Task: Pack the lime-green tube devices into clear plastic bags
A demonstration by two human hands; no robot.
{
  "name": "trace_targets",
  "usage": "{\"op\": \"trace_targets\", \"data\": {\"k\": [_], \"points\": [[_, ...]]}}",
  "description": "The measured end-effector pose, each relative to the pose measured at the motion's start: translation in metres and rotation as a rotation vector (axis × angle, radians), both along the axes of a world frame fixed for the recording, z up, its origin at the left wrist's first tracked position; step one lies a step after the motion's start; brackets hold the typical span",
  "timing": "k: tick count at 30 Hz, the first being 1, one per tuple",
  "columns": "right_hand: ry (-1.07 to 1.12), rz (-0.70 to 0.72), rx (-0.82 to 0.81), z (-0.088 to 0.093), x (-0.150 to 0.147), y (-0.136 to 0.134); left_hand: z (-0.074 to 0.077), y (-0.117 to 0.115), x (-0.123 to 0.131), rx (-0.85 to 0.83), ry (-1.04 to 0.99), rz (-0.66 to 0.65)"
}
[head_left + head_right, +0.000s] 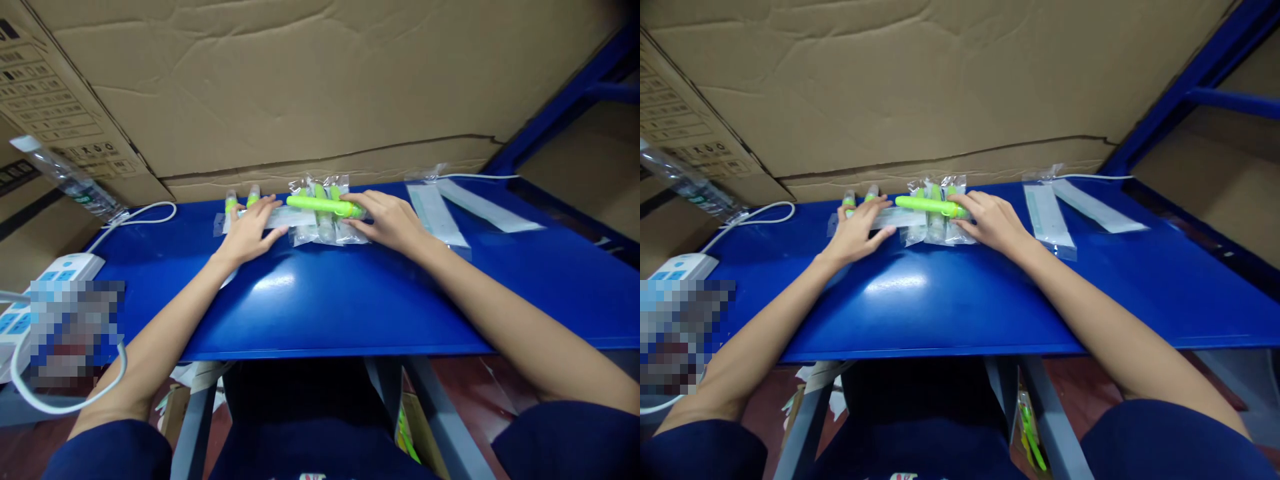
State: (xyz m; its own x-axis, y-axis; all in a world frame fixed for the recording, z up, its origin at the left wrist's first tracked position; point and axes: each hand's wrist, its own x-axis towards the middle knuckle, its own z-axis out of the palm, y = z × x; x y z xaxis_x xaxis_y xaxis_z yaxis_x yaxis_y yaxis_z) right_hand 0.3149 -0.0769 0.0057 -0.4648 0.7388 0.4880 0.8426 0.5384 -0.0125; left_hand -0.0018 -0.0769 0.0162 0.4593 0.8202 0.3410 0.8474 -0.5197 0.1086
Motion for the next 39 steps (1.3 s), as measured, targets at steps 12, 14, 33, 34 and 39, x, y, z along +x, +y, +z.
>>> {"op": "trace_targets", "data": {"k": [12, 14, 33, 34, 39], "points": [[-0.041, 0.117, -0.017, 0.005, 0.025, 0.012, -0.015, 0.02, 0.001, -0.028, 0.019, -0.012], [-0.048, 0.115, -0.028, 0.004, 0.023, 0.012, -0.015, 0.021, 0.001, -0.024, 0.025, -0.004], [0.007, 0.061, -0.063, 0.015, 0.04, 0.01, -0.008, 0.016, -0.006, 0.149, 0.038, 0.082], [0.0, 0.071, -0.068, 0.015, 0.037, 0.01, -0.008, 0.015, -0.004, 0.147, 0.045, 0.066], [-0.053, 0.024, -0.036, 0.015, 0.023, 0.004, -0.015, 0.01, 0.009, 0.182, 0.052, -0.03]]}}
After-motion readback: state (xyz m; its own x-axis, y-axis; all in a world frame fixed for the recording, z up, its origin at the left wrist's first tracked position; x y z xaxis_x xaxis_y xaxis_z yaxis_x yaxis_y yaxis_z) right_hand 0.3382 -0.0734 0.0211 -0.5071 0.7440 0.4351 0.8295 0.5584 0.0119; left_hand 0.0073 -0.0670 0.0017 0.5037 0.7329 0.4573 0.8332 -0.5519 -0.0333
